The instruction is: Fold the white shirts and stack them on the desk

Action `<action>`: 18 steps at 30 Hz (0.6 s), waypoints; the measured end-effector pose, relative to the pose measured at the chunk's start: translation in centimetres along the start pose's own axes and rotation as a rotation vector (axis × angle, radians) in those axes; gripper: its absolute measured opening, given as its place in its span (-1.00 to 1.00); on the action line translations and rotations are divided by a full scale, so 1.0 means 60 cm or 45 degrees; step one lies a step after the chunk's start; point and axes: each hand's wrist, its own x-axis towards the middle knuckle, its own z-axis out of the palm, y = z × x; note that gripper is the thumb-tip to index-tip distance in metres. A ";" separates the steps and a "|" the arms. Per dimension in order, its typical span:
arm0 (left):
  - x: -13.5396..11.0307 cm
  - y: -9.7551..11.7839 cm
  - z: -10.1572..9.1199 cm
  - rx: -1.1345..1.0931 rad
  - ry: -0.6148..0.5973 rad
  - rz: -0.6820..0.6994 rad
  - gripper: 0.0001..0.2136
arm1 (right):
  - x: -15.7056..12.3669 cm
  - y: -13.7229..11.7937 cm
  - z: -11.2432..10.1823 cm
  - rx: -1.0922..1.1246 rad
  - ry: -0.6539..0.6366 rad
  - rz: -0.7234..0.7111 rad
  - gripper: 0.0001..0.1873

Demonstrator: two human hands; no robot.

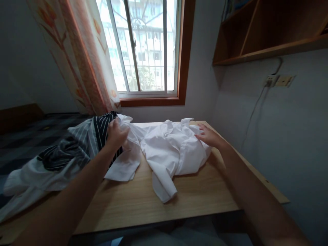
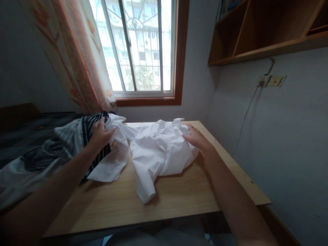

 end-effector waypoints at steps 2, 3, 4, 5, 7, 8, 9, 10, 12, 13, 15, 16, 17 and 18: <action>-0.052 0.015 0.005 0.130 -0.298 0.392 -0.54 | -0.021 -0.010 0.004 -0.147 -0.024 0.021 -0.52; -0.081 0.023 0.003 0.168 -0.509 0.569 -0.59 | -0.032 -0.015 0.003 -0.216 -0.026 0.028 -0.63; -0.109 0.030 -0.001 0.184 -0.732 0.704 -0.64 | -0.044 -0.020 -0.001 -0.287 -0.011 0.033 -0.67; -0.137 0.036 -0.007 0.189 -0.949 0.810 -0.66 | -0.056 -0.024 -0.006 -0.355 0.012 0.044 -0.65; -0.185 0.040 -0.019 0.214 -1.239 0.946 -0.56 | -0.083 -0.028 -0.019 -0.455 0.017 0.089 -0.54; -0.205 0.039 -0.024 0.239 -1.290 0.977 -0.45 | -0.098 -0.028 -0.027 -0.468 -0.046 0.114 -0.48; -0.222 0.037 -0.026 0.268 -1.305 0.993 -0.36 | -0.112 -0.027 -0.034 -0.443 -0.166 0.120 -0.46; -0.235 0.033 -0.026 0.296 -1.293 0.997 -0.30 | -0.127 -0.025 -0.038 -0.386 -0.316 0.100 -0.49; -0.251 0.026 -0.019 0.334 -1.248 0.997 -0.27 | -0.151 -0.024 -0.038 -0.255 -0.563 0.008 -0.57; -0.256 0.024 -0.012 0.341 -1.224 1.002 -0.29 | -0.161 -0.025 -0.032 -0.220 -0.601 -0.043 -0.53; -0.261 0.023 0.006 0.347 -1.178 1.026 -0.29 | -0.173 -0.030 -0.005 -0.264 -0.490 -0.098 -0.32; -0.262 0.024 0.015 0.359 -1.155 1.037 -0.27 | -0.176 -0.035 0.013 -0.327 -0.391 -0.097 -0.24; -0.261 0.026 0.024 0.384 -1.136 1.045 -0.26 | -0.176 -0.040 0.032 -0.396 -0.306 -0.092 -0.16; -0.260 0.028 0.033 0.419 -1.125 1.051 -0.25 | -0.174 -0.046 0.052 -0.458 -0.247 -0.093 -0.11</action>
